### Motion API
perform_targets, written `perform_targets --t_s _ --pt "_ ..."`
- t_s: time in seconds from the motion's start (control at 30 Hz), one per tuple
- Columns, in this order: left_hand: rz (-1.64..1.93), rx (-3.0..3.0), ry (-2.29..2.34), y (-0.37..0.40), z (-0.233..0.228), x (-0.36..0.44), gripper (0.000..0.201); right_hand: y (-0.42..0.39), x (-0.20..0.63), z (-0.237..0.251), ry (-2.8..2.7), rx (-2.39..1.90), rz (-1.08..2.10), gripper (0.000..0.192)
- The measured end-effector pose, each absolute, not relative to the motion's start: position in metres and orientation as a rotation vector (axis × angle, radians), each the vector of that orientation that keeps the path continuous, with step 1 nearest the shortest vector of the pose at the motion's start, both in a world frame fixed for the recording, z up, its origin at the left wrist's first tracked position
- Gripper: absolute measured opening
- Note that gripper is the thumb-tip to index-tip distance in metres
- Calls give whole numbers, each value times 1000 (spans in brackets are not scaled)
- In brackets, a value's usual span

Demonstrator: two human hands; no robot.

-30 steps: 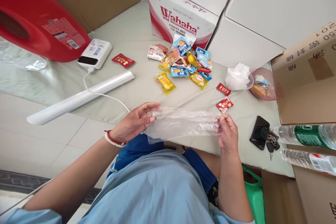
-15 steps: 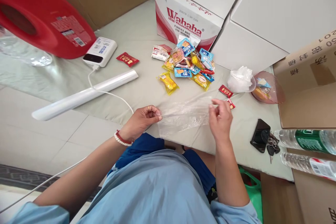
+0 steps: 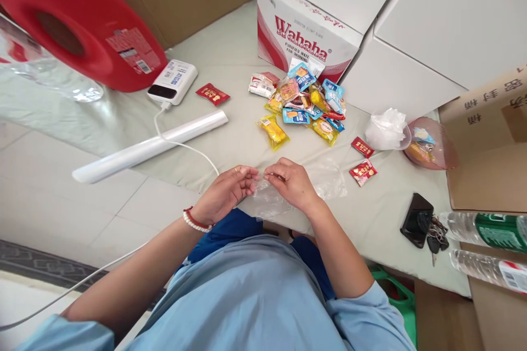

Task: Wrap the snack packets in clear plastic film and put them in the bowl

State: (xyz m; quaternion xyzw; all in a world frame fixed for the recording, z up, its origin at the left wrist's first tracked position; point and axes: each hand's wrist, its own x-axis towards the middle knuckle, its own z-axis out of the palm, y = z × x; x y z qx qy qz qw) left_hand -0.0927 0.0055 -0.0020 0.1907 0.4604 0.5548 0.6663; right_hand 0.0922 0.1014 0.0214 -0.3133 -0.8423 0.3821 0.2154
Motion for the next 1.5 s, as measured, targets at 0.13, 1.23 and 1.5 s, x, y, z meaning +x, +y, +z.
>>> perform_targets --t_s 0.13,1.23,1.5 --pt "1151 446 1083 6 -3 -92 53 99 91 17 -2278 -844 1034 11" --pt "571 1715 2038 39 30 -48 63 78 202 -6 -1575 -1737 1105 61" --pt "528 1595 2098 67 -4 -45 37 79 213 -9 -1392 -1644 853 39"
